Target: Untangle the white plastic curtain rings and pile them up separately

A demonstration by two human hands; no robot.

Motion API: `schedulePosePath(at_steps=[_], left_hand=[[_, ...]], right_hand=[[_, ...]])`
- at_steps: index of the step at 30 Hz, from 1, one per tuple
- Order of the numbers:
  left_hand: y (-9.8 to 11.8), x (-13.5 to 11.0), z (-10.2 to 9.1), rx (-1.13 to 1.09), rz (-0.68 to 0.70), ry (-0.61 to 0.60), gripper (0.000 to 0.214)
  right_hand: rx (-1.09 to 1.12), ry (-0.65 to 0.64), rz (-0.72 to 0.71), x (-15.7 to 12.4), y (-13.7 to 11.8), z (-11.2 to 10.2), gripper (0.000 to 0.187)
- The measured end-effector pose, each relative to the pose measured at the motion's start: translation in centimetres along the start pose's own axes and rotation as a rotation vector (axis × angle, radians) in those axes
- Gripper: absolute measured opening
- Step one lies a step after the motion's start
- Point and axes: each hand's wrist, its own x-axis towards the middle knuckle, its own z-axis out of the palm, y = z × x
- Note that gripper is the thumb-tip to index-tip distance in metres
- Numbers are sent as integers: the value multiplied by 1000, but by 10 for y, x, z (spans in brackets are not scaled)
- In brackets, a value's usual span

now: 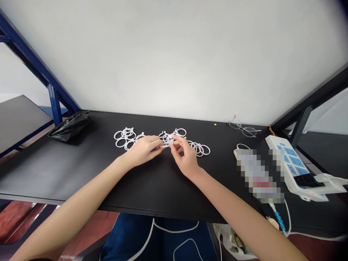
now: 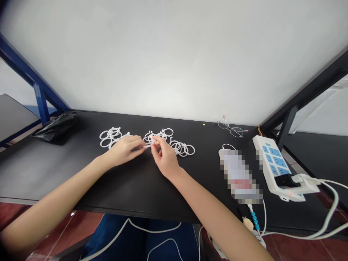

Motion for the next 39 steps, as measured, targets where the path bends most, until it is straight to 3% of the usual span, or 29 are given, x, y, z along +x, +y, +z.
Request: schedulePosePath(at_steps=[7,18,25,39], left_hand=[[-3,-4,1,32,-35,46,19],[0,-3,-3,14,-105,-83,16],[2,-2,-4,-8,-109,-101,34],[1,-1,-1,5,-119,-136,27]], right_hand=[[-10,74,20,0,0,-1,19],[54,239,151,1,0,1,12],[107,242,188,1,4,1,10],[54,195,143,2,-1,-1,5]])
